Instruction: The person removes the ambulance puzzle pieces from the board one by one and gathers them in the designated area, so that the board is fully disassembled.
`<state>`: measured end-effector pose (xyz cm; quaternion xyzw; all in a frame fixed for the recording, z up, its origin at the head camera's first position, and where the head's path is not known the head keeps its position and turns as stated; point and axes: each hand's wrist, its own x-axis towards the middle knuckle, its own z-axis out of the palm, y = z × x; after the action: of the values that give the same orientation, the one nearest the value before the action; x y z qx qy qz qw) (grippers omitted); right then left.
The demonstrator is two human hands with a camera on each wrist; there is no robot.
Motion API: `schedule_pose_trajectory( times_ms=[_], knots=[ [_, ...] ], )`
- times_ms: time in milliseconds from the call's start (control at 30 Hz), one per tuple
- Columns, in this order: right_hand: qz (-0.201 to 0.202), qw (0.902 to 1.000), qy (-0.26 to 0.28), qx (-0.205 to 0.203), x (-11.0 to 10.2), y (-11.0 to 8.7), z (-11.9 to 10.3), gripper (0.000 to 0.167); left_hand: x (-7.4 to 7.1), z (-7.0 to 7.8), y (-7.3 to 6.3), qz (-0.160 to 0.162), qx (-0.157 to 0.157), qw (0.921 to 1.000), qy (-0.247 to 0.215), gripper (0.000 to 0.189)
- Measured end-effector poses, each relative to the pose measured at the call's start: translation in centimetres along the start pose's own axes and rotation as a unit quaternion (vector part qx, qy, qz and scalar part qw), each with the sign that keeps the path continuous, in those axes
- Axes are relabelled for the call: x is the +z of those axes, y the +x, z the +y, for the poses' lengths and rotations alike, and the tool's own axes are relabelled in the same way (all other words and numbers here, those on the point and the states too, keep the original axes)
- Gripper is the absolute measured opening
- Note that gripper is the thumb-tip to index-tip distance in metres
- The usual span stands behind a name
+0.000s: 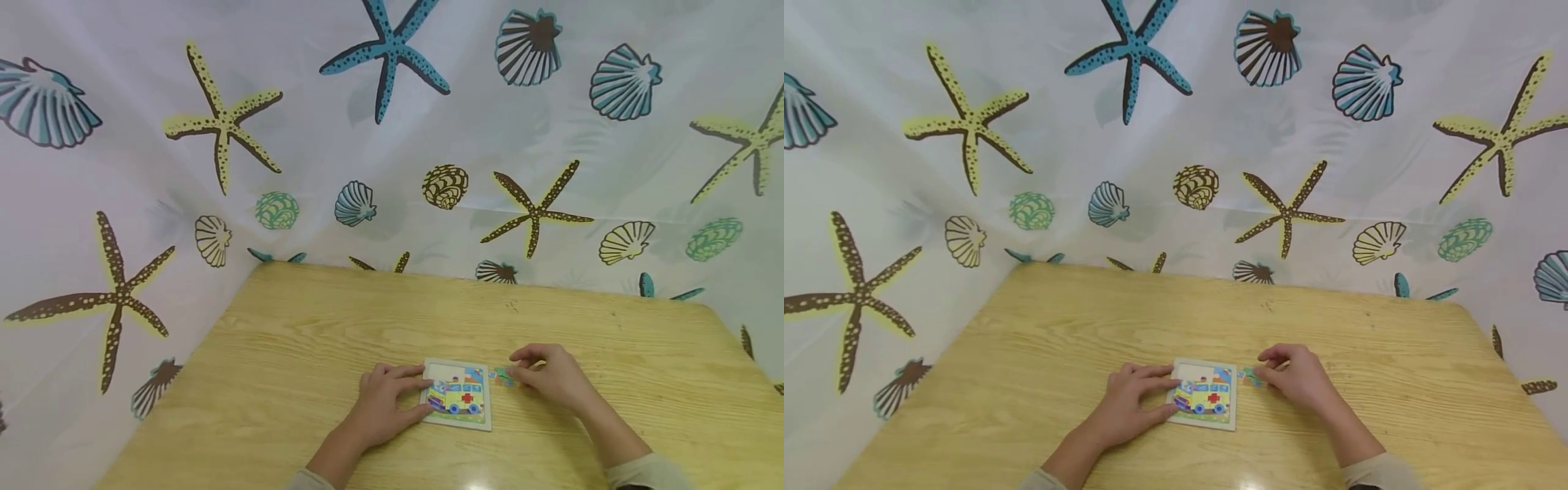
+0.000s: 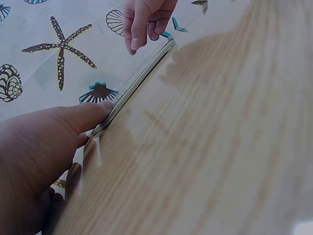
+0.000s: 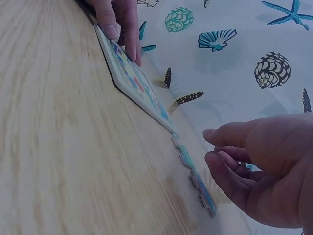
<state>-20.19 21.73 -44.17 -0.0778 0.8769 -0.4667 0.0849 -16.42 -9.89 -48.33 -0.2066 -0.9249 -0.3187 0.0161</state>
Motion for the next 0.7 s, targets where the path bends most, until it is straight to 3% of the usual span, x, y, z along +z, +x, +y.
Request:
schedule_pose_trajectory(
  times_ms=[367,700],
  knots=[
    [-0.071,0.9923,0.101,-0.005,2.4,0.6,-0.9,0.033,0.0,-0.3,0.2,0.004,0.011,0.9999,0.002,0.042],
    [-0.117,0.9899,0.078,-0.016,5.2,0.3,-1.6,0.035,0.4,-0.5,0.1,0.005,0.006,0.9999,0.007,0.041]
  ],
)
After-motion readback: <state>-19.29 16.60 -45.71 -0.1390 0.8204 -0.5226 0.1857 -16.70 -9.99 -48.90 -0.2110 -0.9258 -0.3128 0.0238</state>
